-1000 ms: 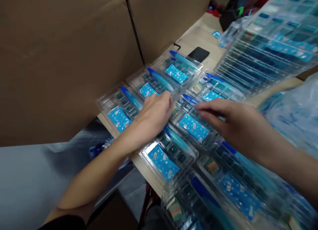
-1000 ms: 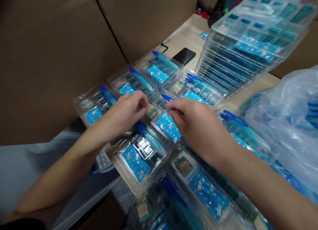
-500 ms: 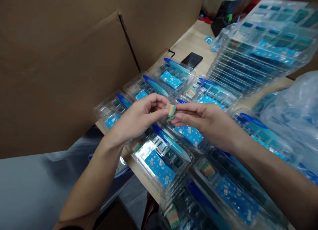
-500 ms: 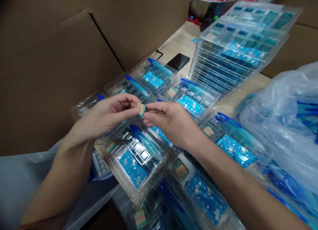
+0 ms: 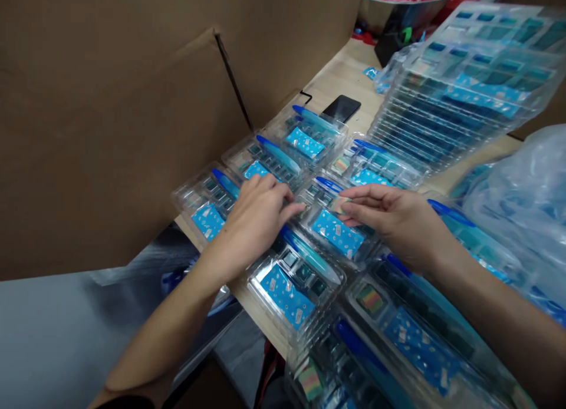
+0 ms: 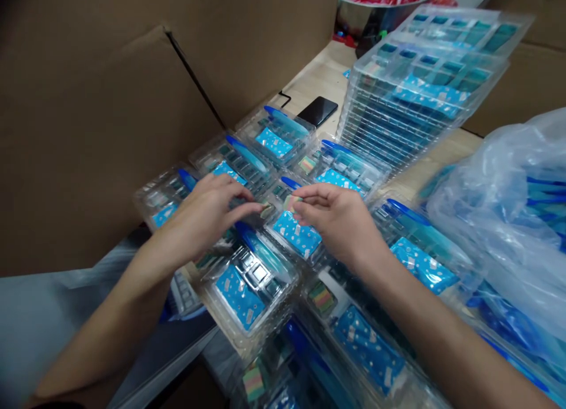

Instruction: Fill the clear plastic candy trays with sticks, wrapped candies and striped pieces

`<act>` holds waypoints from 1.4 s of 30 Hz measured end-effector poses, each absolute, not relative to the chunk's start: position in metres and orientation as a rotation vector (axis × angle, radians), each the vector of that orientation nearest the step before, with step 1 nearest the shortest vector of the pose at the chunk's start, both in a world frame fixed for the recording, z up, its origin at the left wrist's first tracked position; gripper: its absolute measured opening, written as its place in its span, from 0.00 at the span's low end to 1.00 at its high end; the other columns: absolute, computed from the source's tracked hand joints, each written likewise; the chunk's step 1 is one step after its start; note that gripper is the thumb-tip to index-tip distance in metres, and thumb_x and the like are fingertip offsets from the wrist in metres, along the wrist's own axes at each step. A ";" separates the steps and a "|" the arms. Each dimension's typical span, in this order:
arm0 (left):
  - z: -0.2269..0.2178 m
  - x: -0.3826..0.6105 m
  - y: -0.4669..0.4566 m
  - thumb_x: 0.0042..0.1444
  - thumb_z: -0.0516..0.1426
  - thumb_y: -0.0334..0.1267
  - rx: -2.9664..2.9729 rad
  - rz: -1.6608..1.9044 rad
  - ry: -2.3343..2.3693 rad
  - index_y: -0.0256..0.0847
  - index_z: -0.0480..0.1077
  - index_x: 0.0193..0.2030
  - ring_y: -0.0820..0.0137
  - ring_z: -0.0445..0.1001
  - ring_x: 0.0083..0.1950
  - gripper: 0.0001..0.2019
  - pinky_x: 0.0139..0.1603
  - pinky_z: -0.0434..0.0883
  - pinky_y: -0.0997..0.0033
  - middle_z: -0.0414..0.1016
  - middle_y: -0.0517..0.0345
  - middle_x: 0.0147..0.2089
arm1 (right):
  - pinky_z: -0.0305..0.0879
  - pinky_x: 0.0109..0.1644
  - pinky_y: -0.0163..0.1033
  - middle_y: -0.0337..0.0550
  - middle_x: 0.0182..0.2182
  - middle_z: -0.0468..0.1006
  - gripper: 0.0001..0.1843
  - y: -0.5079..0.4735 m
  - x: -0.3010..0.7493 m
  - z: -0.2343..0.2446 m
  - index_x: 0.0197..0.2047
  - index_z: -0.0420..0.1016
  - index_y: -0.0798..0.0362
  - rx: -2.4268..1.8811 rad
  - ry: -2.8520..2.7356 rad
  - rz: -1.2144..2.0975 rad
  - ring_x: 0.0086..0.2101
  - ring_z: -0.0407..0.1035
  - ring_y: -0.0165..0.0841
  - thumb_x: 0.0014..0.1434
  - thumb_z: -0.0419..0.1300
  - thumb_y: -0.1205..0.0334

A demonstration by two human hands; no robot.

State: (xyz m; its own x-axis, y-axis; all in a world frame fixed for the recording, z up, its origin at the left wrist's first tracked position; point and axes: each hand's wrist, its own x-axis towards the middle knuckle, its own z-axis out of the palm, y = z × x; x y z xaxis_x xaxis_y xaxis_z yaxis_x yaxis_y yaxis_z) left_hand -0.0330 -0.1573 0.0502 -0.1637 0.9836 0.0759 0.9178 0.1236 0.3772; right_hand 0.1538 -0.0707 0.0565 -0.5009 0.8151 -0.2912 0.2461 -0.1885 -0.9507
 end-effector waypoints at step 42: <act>0.069 -0.010 -0.187 0.61 0.62 0.31 1.464 1.390 1.431 0.46 0.80 0.41 0.76 0.79 0.43 0.06 0.45 0.74 0.82 0.82 0.63 0.40 | 0.73 0.43 0.37 0.40 0.42 0.80 0.11 -0.113 0.160 0.076 0.47 0.78 0.51 -0.763 -1.987 1.282 0.36 0.74 0.31 0.61 0.62 0.70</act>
State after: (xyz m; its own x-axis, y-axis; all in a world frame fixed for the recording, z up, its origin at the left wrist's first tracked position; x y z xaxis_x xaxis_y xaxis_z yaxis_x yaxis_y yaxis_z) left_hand -0.0096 -0.1874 0.0687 -0.1604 0.9585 0.2358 0.2637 -0.1886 0.9460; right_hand 0.1599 -0.1130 0.0761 -0.6229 0.7552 0.2043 0.1252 0.3541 -0.9268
